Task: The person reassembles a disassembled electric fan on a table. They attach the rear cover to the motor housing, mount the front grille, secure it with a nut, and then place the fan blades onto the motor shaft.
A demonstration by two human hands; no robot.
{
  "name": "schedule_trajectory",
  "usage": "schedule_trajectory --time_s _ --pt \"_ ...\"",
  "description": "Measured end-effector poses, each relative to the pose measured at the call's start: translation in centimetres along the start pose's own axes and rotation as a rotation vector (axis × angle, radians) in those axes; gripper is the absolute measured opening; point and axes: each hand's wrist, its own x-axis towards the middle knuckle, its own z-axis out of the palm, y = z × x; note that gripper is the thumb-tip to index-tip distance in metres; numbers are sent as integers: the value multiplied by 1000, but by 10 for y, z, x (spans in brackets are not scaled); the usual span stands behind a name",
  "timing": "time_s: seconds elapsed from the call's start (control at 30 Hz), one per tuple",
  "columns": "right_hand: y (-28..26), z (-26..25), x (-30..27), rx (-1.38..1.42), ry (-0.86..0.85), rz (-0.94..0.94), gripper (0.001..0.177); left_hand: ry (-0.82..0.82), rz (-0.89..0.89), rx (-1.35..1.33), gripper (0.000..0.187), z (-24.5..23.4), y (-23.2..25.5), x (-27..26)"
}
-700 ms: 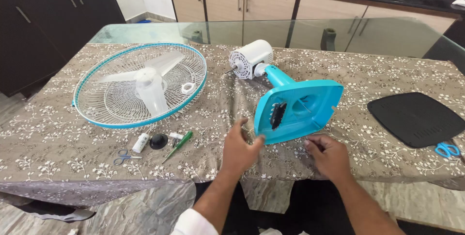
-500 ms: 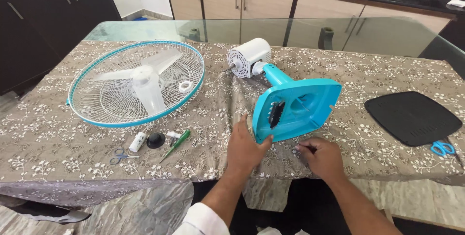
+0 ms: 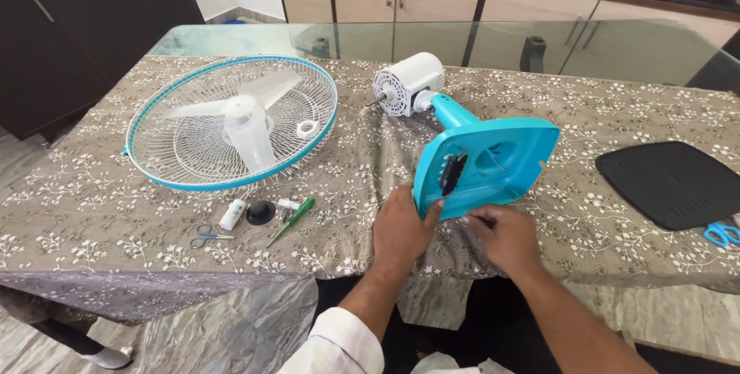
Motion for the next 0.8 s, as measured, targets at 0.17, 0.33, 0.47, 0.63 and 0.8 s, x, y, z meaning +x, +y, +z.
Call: schedule_trajectory --time_s 0.17,0.33,0.47,0.63,0.8 --pt "-19 29 8 145 38 72 17 -22 -34 27 51 3 0 2" --pt "-25 39 13 301 5 181 16 -55 -50 44 44 -1 0 3" --pt "-21 41 13 369 2 199 15 -54 -36 57 44 -1 -1 3" --pt "-12 45 16 424 -39 249 17 -21 -10 51 44 -1 -3 3" --pt "3 50 23 558 -85 321 17 -39 -35 54 43 -1 -2 3"
